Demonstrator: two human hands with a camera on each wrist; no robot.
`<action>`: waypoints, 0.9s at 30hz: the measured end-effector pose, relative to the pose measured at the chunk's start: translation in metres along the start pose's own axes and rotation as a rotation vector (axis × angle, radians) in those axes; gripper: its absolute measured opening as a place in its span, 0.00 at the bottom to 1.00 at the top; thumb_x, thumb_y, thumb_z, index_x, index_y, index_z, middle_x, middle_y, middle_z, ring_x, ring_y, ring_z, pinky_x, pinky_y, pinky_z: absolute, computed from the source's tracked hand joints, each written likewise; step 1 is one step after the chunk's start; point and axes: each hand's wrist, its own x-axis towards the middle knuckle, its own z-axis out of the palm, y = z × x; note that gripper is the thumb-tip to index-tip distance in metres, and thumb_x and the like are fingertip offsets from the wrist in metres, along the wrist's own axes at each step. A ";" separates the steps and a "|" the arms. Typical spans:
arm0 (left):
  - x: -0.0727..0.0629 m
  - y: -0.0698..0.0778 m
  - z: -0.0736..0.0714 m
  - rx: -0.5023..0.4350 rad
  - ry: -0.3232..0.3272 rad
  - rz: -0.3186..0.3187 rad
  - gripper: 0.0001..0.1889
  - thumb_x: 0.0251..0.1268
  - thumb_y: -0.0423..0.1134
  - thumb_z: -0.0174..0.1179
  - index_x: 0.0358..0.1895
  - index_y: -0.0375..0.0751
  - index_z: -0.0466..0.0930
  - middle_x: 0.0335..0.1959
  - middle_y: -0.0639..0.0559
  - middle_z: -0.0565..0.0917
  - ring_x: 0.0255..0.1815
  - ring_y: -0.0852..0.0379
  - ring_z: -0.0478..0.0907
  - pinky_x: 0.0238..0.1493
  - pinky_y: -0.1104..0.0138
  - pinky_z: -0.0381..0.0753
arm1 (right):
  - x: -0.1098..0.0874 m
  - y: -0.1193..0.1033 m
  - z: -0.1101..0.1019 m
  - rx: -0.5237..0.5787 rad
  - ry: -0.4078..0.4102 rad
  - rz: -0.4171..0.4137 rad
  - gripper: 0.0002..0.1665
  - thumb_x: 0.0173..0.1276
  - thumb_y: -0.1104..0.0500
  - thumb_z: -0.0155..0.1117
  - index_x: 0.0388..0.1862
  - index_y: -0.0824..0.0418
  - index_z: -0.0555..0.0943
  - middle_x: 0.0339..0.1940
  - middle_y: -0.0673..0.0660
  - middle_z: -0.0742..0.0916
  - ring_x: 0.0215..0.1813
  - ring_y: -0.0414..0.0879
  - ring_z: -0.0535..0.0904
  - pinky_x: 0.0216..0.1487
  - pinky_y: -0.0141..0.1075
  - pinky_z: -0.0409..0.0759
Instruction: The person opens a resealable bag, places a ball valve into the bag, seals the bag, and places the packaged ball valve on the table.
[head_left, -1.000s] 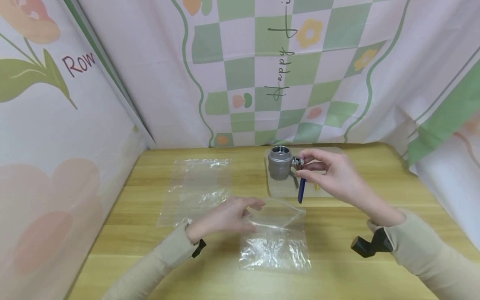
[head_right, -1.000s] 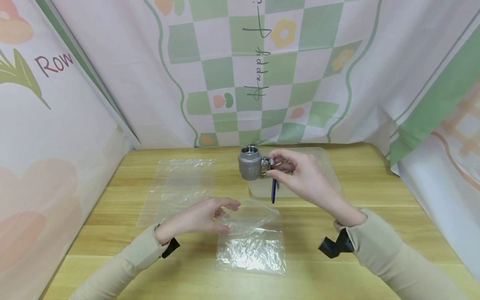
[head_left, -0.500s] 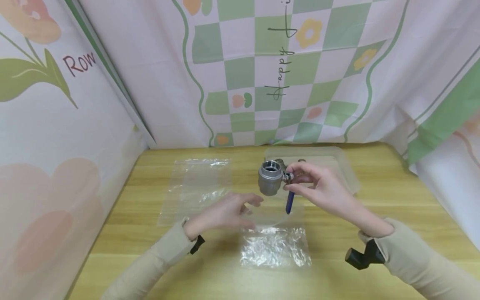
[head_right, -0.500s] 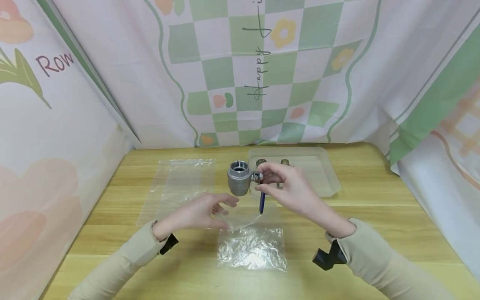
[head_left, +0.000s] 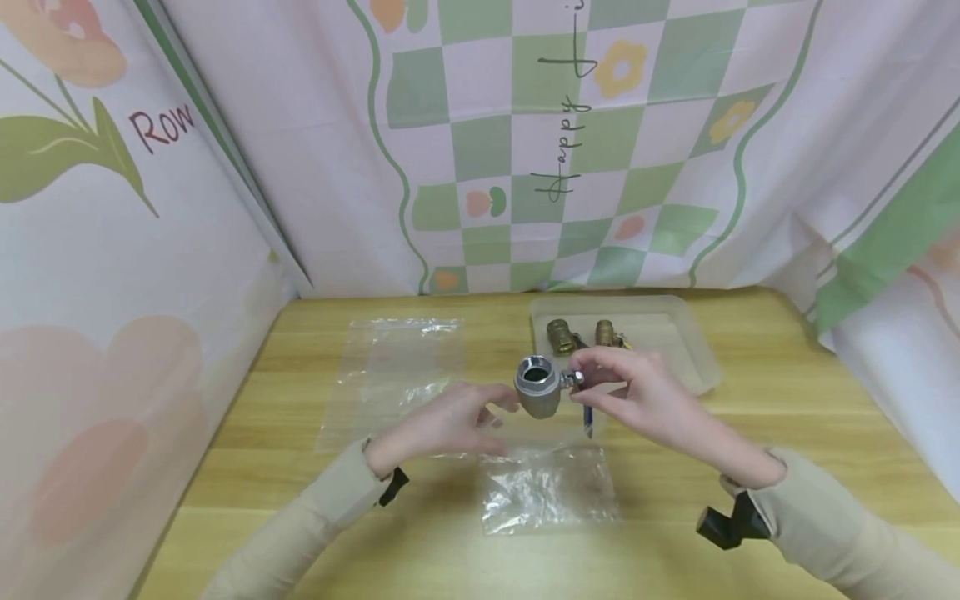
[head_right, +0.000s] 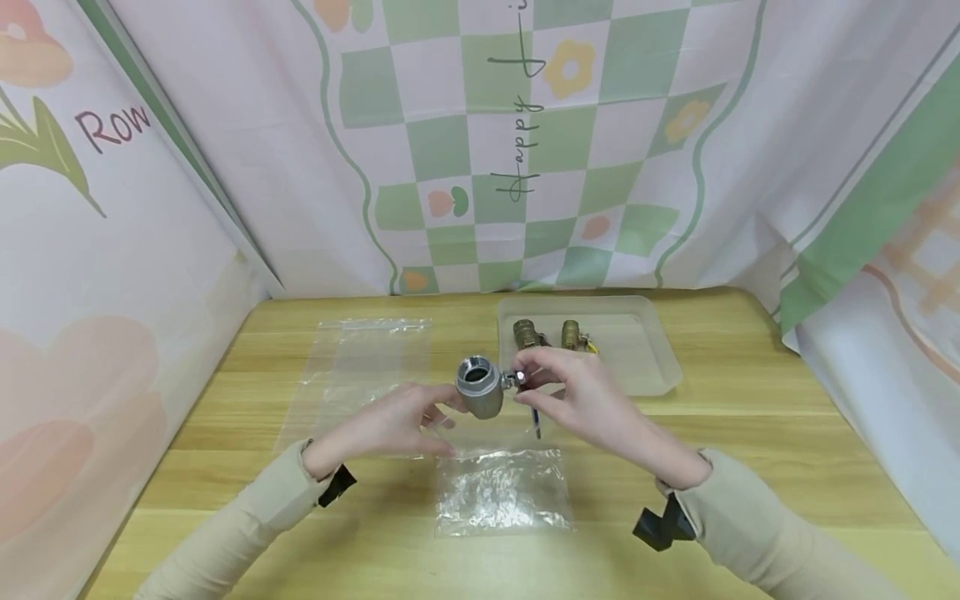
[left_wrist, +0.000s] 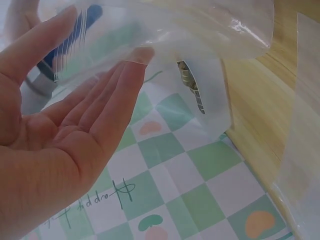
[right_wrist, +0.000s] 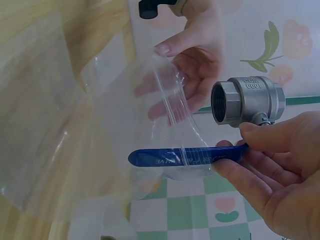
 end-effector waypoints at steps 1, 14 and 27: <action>0.000 0.000 0.000 -0.002 -0.001 0.001 0.29 0.53 0.36 0.73 0.61 0.39 0.76 0.59 0.41 0.83 0.51 0.45 0.86 0.49 0.69 0.87 | -0.001 0.000 0.000 0.000 -0.004 -0.012 0.19 0.54 0.73 0.73 0.46 0.66 0.83 0.41 0.62 0.90 0.37 0.50 0.90 0.37 0.27 0.88; 0.003 0.002 0.000 -0.020 -0.032 -0.016 0.32 0.50 0.36 0.75 0.62 0.43 0.75 0.59 0.44 0.83 0.48 0.47 0.87 0.42 0.77 0.85 | -0.007 -0.004 0.004 -0.123 -0.006 -0.186 0.23 0.47 0.75 0.75 0.45 0.65 0.83 0.39 0.61 0.90 0.36 0.49 0.89 0.34 0.21 0.85; 0.002 0.004 0.000 0.008 -0.040 0.015 0.37 0.48 0.37 0.77 0.65 0.42 0.73 0.60 0.47 0.83 0.52 0.48 0.86 0.47 0.77 0.84 | -0.011 -0.004 0.013 -0.145 -0.006 -0.316 0.24 0.46 0.75 0.73 0.45 0.64 0.83 0.37 0.58 0.90 0.35 0.48 0.88 0.39 0.20 0.85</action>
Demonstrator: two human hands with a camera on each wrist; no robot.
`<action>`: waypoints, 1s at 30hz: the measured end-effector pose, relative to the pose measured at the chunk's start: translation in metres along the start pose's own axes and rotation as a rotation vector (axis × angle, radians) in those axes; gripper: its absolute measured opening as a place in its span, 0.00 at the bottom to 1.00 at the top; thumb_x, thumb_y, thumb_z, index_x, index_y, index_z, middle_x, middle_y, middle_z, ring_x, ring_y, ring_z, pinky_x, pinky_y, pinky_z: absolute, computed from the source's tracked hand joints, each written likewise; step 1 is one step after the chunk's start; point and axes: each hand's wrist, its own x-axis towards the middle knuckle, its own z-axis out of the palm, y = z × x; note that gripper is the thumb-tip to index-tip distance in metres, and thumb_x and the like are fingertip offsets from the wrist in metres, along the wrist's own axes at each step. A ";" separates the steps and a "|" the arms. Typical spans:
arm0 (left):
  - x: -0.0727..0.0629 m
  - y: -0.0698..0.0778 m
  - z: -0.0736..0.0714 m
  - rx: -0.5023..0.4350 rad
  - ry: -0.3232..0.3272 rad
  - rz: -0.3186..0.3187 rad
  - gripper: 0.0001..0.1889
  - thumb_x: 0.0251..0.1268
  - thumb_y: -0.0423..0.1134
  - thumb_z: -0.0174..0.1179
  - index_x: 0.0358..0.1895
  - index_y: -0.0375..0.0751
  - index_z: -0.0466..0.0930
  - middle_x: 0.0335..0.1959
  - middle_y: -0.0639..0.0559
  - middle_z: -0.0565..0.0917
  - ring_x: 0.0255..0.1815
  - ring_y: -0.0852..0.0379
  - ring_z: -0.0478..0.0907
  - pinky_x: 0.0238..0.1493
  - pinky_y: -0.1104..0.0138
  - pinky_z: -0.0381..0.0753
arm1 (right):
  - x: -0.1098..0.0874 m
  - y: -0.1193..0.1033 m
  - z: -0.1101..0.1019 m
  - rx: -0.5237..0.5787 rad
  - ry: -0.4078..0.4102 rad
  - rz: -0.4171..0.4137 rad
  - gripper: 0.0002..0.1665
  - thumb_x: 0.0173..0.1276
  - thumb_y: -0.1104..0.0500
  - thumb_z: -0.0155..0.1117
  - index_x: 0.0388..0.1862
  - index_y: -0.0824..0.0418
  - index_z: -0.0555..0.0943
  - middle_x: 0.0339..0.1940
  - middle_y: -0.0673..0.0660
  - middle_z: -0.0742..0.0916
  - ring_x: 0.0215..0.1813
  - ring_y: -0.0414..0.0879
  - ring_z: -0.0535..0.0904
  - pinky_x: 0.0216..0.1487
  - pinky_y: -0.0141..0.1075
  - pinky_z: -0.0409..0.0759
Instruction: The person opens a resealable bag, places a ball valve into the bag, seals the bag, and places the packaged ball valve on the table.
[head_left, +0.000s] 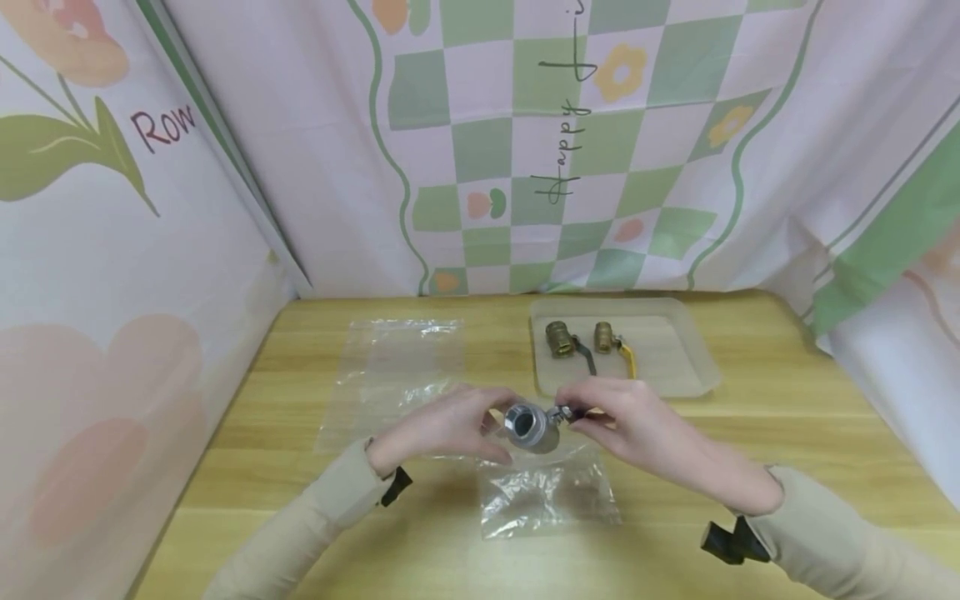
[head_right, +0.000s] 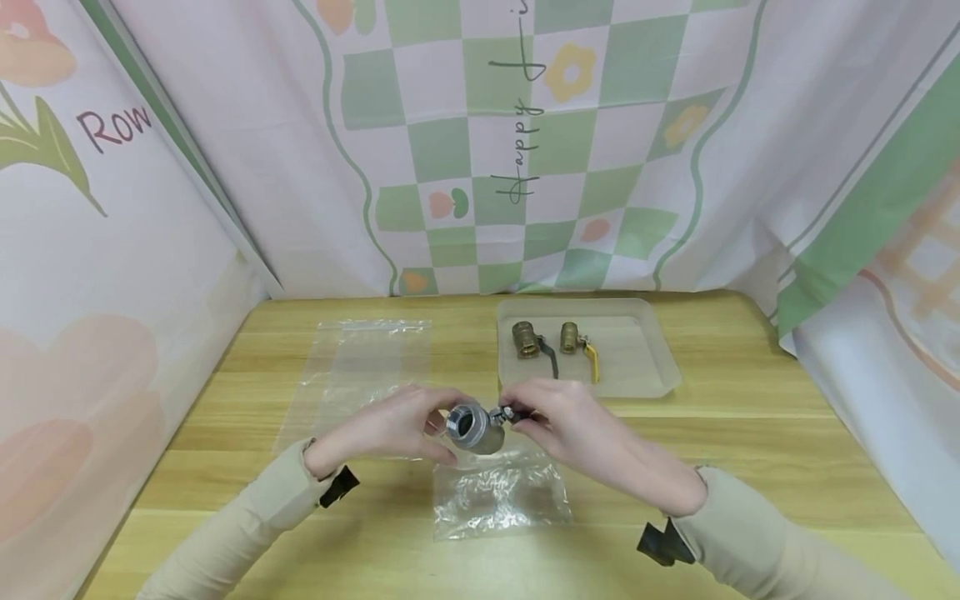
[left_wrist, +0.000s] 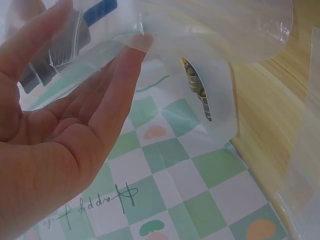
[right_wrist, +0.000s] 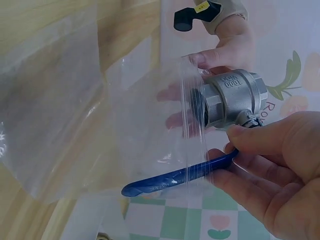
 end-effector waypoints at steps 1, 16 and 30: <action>0.000 0.000 0.000 -0.007 -0.001 0.006 0.37 0.48 0.36 0.77 0.65 0.41 0.73 0.60 0.46 0.83 0.52 0.47 0.86 0.47 0.77 0.84 | 0.000 0.000 0.000 0.001 -0.001 -0.001 0.24 0.46 0.75 0.73 0.45 0.64 0.82 0.38 0.58 0.90 0.34 0.48 0.88 0.39 0.20 0.85; 0.000 0.001 0.001 0.023 -0.002 0.038 0.38 0.47 0.37 0.77 0.66 0.38 0.72 0.61 0.45 0.82 0.53 0.51 0.85 0.51 0.74 0.84 | -0.001 -0.003 0.003 -0.119 -0.001 -0.041 0.25 0.45 0.74 0.74 0.45 0.62 0.83 0.38 0.56 0.90 0.35 0.45 0.87 0.37 0.24 0.87; 0.001 0.004 0.002 0.009 -0.016 0.042 0.40 0.47 0.38 0.78 0.66 0.35 0.71 0.62 0.43 0.81 0.54 0.48 0.84 0.52 0.74 0.84 | -0.003 -0.004 0.007 -0.124 0.023 -0.033 0.25 0.45 0.74 0.74 0.45 0.62 0.83 0.37 0.56 0.90 0.33 0.44 0.87 0.36 0.23 0.86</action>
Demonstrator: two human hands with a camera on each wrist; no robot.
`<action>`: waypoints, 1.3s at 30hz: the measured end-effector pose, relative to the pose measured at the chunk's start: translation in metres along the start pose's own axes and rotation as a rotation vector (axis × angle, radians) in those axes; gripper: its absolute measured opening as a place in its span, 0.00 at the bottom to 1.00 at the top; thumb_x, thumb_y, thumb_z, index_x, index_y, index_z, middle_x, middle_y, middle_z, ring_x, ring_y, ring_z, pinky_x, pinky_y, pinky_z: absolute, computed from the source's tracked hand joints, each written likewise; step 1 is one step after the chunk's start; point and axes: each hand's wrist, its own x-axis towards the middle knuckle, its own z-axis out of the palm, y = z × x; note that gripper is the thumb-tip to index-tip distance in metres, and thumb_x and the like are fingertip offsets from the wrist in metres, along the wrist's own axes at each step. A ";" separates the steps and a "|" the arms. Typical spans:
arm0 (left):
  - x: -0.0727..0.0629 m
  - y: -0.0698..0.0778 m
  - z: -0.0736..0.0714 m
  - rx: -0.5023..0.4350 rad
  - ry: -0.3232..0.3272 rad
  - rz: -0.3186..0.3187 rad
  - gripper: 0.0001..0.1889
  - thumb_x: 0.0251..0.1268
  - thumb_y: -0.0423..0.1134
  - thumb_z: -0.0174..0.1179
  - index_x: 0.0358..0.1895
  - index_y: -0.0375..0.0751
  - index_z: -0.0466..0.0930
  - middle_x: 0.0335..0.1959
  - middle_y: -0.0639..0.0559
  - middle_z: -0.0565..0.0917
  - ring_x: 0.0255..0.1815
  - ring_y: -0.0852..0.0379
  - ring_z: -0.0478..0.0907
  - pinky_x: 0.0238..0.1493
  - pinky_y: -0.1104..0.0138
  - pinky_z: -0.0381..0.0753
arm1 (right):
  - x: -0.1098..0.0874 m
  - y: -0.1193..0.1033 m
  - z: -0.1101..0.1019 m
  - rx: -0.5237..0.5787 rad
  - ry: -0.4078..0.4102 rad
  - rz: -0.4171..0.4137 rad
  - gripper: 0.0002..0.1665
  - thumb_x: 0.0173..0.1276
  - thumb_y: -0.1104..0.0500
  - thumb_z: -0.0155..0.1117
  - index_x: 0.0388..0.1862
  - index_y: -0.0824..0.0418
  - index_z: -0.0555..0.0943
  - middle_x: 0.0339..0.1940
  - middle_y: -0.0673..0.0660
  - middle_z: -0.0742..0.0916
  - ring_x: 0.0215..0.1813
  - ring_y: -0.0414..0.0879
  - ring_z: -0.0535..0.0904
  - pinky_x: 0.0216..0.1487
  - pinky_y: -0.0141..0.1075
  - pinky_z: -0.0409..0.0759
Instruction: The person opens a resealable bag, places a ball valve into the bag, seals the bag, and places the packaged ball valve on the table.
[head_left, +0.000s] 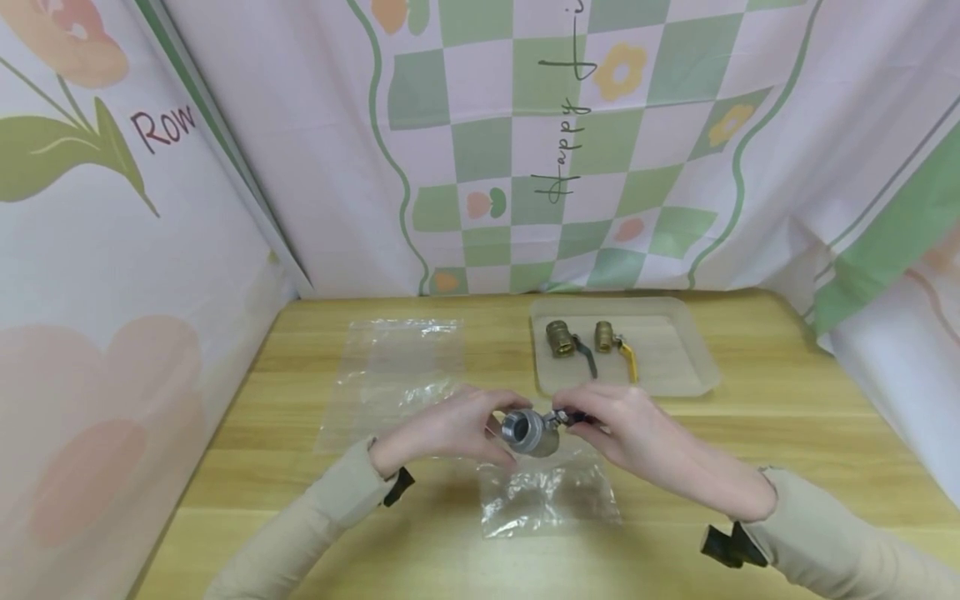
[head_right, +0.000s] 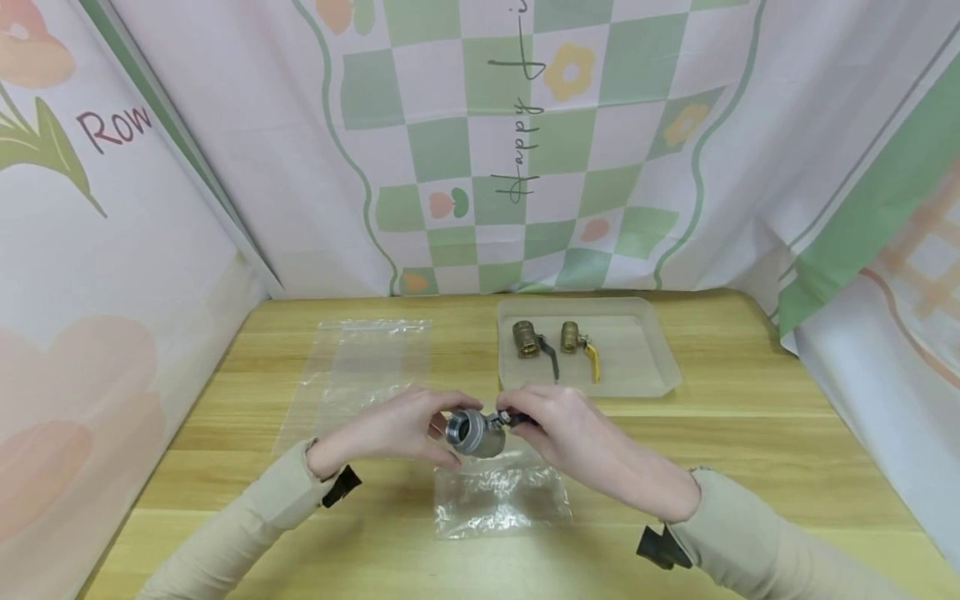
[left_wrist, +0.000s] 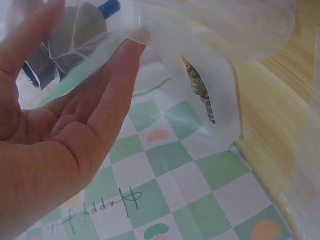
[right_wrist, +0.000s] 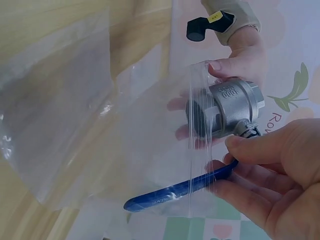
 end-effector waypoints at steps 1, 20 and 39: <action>0.000 0.000 0.000 -0.007 -0.002 -0.003 0.40 0.47 0.38 0.78 0.66 0.35 0.71 0.63 0.42 0.81 0.55 0.48 0.84 0.52 0.74 0.84 | 0.000 0.000 0.000 0.010 0.002 0.000 0.25 0.45 0.74 0.74 0.45 0.62 0.83 0.37 0.56 0.90 0.33 0.44 0.87 0.36 0.23 0.86; 0.001 -0.007 0.004 -0.120 -0.030 -0.023 0.39 0.45 0.38 0.78 0.65 0.39 0.72 0.59 0.45 0.83 0.50 0.49 0.87 0.46 0.77 0.85 | -0.009 0.000 0.006 0.193 -0.060 0.134 0.30 0.50 0.76 0.72 0.55 0.67 0.80 0.45 0.63 0.89 0.37 0.47 0.88 0.37 0.21 0.86; 0.000 -0.006 0.003 -0.103 -0.027 -0.027 0.39 0.44 0.39 0.79 0.64 0.40 0.73 0.59 0.46 0.83 0.49 0.50 0.87 0.46 0.78 0.84 | -0.010 0.002 0.007 0.247 -0.080 0.156 0.18 0.58 0.72 0.69 0.48 0.62 0.80 0.40 0.57 0.89 0.35 0.39 0.87 0.35 0.23 0.86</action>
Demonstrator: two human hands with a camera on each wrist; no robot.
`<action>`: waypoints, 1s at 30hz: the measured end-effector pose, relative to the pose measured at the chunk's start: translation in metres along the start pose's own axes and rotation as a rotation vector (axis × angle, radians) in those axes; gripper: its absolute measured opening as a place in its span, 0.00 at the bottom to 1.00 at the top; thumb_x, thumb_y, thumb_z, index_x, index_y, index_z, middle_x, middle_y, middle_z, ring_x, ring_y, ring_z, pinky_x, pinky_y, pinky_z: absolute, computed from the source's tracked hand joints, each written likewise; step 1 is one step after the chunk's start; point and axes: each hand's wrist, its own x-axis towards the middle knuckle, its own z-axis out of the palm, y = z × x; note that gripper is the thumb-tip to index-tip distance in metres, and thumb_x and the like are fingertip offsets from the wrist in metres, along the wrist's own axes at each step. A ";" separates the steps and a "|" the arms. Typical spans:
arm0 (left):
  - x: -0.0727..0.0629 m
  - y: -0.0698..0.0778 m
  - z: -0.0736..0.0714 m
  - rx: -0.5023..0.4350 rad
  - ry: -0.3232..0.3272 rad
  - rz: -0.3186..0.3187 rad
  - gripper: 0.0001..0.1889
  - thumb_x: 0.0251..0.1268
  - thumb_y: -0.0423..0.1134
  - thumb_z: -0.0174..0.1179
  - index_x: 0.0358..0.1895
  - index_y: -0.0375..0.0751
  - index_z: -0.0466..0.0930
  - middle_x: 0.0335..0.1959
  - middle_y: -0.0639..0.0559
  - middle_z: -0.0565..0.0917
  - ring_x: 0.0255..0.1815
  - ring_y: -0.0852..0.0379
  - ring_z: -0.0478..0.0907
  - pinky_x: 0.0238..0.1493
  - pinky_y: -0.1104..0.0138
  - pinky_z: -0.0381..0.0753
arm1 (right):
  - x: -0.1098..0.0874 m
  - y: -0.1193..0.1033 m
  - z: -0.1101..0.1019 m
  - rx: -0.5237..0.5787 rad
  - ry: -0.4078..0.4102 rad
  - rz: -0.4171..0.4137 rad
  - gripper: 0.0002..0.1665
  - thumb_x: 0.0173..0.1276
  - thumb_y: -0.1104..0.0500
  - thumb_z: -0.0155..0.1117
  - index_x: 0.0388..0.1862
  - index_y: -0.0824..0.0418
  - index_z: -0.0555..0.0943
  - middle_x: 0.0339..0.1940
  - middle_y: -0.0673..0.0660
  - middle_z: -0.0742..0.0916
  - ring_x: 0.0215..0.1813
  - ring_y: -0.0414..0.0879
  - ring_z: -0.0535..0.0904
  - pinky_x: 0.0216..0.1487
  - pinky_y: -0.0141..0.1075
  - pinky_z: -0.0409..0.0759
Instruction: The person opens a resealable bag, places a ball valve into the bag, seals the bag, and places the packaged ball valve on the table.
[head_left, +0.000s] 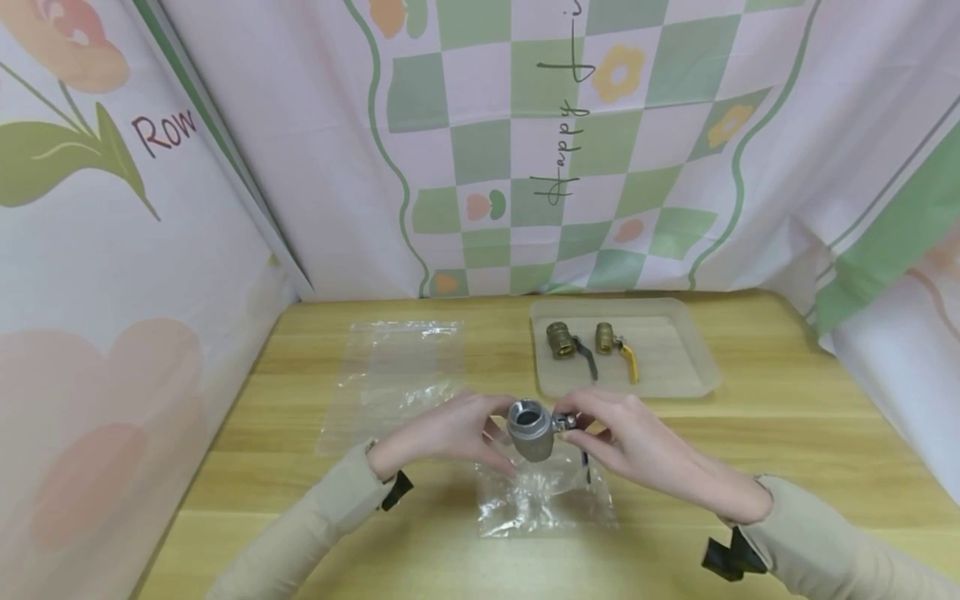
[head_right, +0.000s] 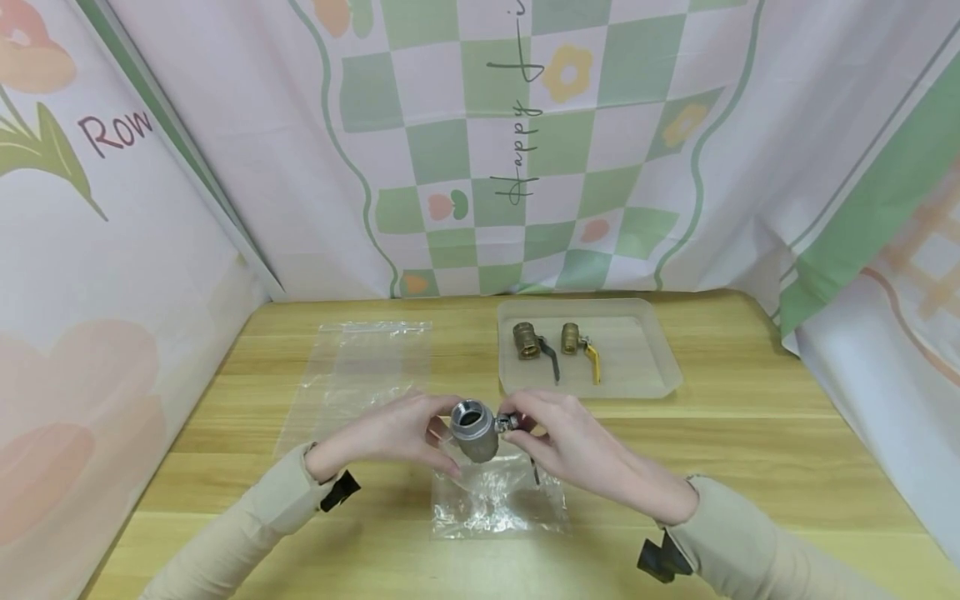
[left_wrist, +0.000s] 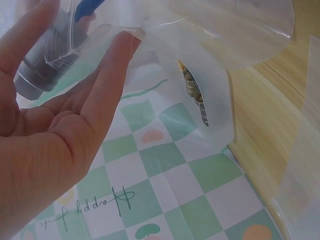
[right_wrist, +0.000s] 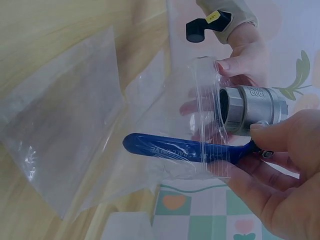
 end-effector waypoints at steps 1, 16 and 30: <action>0.000 0.000 0.000 0.004 0.001 0.000 0.39 0.44 0.39 0.79 0.64 0.40 0.74 0.58 0.46 0.84 0.49 0.50 0.87 0.46 0.78 0.84 | 0.000 0.000 0.000 0.003 0.001 -0.004 0.18 0.58 0.72 0.69 0.47 0.62 0.80 0.39 0.56 0.89 0.34 0.39 0.87 0.35 0.22 0.86; -0.001 0.000 -0.001 -0.018 -0.003 -0.005 0.41 0.45 0.38 0.79 0.67 0.40 0.71 0.63 0.44 0.80 0.51 0.48 0.86 0.48 0.78 0.84 | -0.003 -0.004 0.001 -0.045 0.002 0.024 0.14 0.57 0.70 0.70 0.39 0.57 0.81 0.36 0.49 0.84 0.36 0.36 0.84 0.35 0.23 0.86; 0.001 0.002 -0.001 0.033 -0.017 0.013 0.43 0.46 0.42 0.78 0.68 0.36 0.69 0.63 0.45 0.80 0.52 0.53 0.85 0.49 0.79 0.83 | -0.003 -0.008 0.005 -0.271 0.058 0.000 0.15 0.48 0.62 0.78 0.35 0.52 0.84 0.31 0.45 0.88 0.31 0.32 0.83 0.33 0.18 0.81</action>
